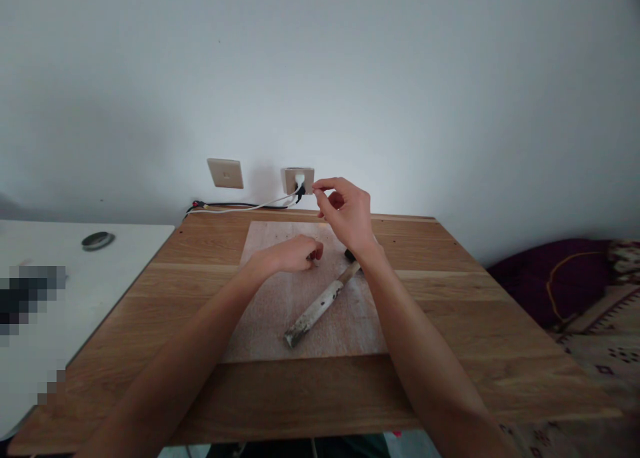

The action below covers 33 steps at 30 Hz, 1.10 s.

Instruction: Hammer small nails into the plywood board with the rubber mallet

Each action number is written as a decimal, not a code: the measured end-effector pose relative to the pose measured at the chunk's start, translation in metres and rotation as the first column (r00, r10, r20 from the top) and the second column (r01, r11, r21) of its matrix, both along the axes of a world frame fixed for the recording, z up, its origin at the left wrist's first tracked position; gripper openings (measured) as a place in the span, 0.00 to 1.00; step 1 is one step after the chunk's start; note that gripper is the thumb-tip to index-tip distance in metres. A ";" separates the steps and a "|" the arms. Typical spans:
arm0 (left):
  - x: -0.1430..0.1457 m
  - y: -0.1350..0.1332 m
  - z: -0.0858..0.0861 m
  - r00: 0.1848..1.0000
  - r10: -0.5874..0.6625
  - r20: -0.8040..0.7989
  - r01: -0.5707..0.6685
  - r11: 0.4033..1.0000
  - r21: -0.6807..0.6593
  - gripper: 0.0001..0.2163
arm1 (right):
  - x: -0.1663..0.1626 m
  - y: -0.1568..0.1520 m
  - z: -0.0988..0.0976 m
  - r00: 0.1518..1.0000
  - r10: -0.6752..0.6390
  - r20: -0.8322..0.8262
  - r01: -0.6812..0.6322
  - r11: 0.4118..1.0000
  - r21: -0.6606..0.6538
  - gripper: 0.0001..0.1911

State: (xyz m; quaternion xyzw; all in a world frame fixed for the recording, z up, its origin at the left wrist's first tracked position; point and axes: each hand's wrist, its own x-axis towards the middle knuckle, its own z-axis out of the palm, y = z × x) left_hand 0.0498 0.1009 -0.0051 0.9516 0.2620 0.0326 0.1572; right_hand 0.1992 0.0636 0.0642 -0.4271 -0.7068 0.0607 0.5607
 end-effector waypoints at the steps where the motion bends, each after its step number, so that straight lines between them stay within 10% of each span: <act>1: 0.000 0.001 0.000 1.000 0.002 0.004 -0.002 1.000 0.002 0.09 | 0.000 0.000 0.000 1.000 -0.004 0.004 0.004 1.000 -0.003 0.08; 33: -0.008 0.006 0.002 1.000 0.014 0.007 -0.014 1.000 -0.019 0.07 | 0.000 -0.001 0.001 1.000 -0.014 0.021 0.015 0.999 -0.029 0.08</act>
